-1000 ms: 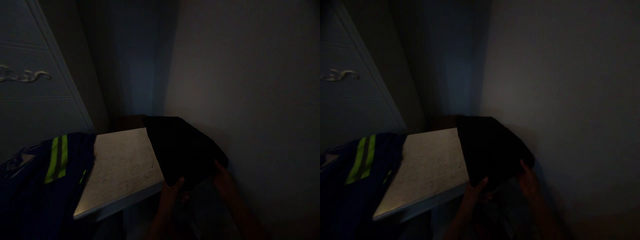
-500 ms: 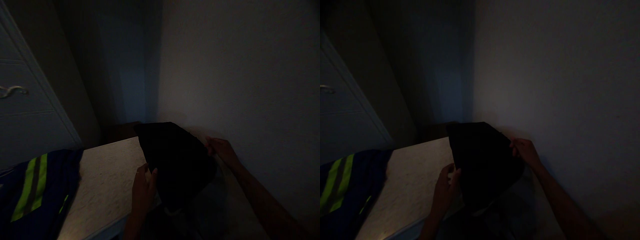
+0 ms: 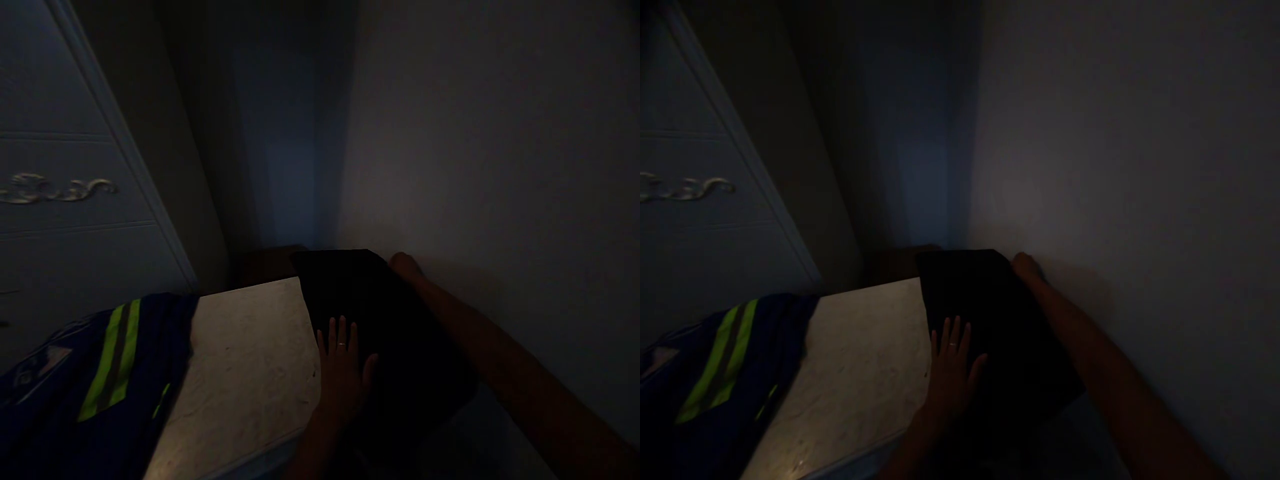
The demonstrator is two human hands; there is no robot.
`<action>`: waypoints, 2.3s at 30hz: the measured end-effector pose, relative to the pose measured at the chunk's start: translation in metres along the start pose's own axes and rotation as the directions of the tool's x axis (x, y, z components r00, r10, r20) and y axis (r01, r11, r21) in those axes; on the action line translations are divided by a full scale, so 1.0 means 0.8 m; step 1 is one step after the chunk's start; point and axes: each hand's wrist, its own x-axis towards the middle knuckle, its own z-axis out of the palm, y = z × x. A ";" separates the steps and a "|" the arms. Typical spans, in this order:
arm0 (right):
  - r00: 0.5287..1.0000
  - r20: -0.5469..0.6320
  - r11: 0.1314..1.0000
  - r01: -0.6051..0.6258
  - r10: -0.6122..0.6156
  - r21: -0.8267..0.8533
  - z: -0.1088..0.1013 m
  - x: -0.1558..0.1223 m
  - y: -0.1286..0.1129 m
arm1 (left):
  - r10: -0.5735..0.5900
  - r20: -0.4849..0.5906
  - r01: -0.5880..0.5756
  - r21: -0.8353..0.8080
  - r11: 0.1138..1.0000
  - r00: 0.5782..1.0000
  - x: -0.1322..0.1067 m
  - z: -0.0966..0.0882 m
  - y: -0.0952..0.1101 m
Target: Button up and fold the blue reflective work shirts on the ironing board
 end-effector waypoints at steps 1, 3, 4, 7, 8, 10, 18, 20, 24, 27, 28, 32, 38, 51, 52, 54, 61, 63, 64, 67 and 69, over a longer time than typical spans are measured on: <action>1.000 -0.008 1.000 0.010 -0.010 -0.012 -0.004 0.002 0.005 | -0.003 0.002 0.004 -0.012 1.000 1.000 -0.003 0.001 0.001; 0.998 -0.036 0.998 0.041 -0.042 -0.039 -0.011 0.006 0.010 | -0.013 0.011 0.013 -0.034 0.999 1.000 -0.007 0.001 0.003; 0.996 -0.056 0.997 0.059 -0.062 -0.053 -0.014 0.007 0.010 | -0.020 0.016 0.020 -0.042 0.999 1.000 -0.008 0.001 0.005; 0.982 -0.108 0.985 0.149 -0.157 -0.082 -0.016 0.010 -0.008 | -0.038 0.020 0.039 -0.050 0.998 0.999 -0.009 0.001 0.009; 0.973 -0.112 0.977 0.194 -0.203 -0.085 -0.013 0.010 -0.021 | -0.040 0.021 0.041 -0.049 0.998 0.999 -0.010 0.001 0.010; 0.944 -0.101 0.948 0.307 -0.314 -0.080 -0.001 0.007 -0.059 | -0.039 0.022 0.040 -0.041 0.998 0.999 -0.012 0.002 0.013; 0.506 0.206 0.529 0.845 -0.838 0.075 0.103 -0.015 -0.224 | -0.035 0.086 0.040 -0.050 0.998 0.996 -0.034 -0.004 0.021; 0.525 0.323 0.569 0.820 -0.787 0.054 0.128 -0.016 -0.232 | -0.029 0.120 0.038 -0.077 0.996 0.992 -0.041 -0.013 0.024; 0.536 0.366 0.575 0.818 -0.761 -0.001 0.158 -0.011 -0.219 | -0.006 0.216 0.035 -0.132 0.991 0.976 -0.053 -0.035 0.029; 0.546 0.354 0.567 0.822 -0.759 -0.053 0.170 -0.006 -0.211 | 0.002 0.253 0.048 -0.190 0.981 0.967 -0.063 -0.050 0.028; 0.546 0.349 0.561 0.825 -0.762 -0.066 0.173 -0.004 -0.210 | 0.016 0.264 0.045 -0.223 0.974 0.964 -0.068 -0.056 0.024; 0.527 0.328 0.520 0.846 -0.784 -0.114 0.179 0.000 -0.209 | 0.050 0.323 0.082 -0.382 0.921 0.945 -0.103 -0.095 -0.007; 0.571 0.355 0.524 0.821 -0.740 -0.229 0.158 -0.025 -0.230 | -0.436 -0.233 0.391 -0.215 0.895 0.869 -0.173 -0.202 -0.118; 0.085 0.225 0.079 0.996 -0.971 -0.037 0.139 -0.281 -0.421 | -0.605 -0.414 0.724 0.508 0.466 0.680 -0.245 -0.272 -0.222; 0.059 0.220 0.055 0.998 -0.974 -0.024 0.144 -0.299 -0.437 | -0.599 -0.435 0.736 0.474 0.483 0.673 -0.244 -0.274 -0.222; 0.016 0.200 0.013 1.000 -0.980 -0.017 0.154 -0.328 -0.466 | -0.606 -0.463 0.763 0.379 0.524 0.646 -0.241 -0.284 -0.223; 0.081 -0.014 0.078 0.986 -0.997 0.148 0.178 -0.350 -0.533 | -0.566 -0.648 0.640 -0.154 0.753 0.510 -0.213 -0.372 -0.185; 0.165 -0.093 0.133 0.951 -0.982 0.279 0.175 -0.344 -0.547 | -0.560 -0.666 0.581 -0.228 0.781 0.492 -0.208 -0.395 -0.161; 0.198 -0.121 0.151 0.935 -0.973 0.321 0.171 -0.341 -0.554 | -0.561 -0.670 0.556 -0.258 0.790 0.486 -0.207 -0.405 -0.149; 0.249 -0.159 0.179 0.916 -0.955 0.359 0.146 -0.332 -0.572 | -0.573 -0.695 0.508 -0.337 0.793 0.435 -0.214 -0.429 -0.125; 0.273 -0.176 0.191 0.905 -0.946 0.380 0.120 -0.326 -0.580 | -0.586 -0.723 0.501 -0.377 0.779 0.366 -0.224 -0.445 -0.122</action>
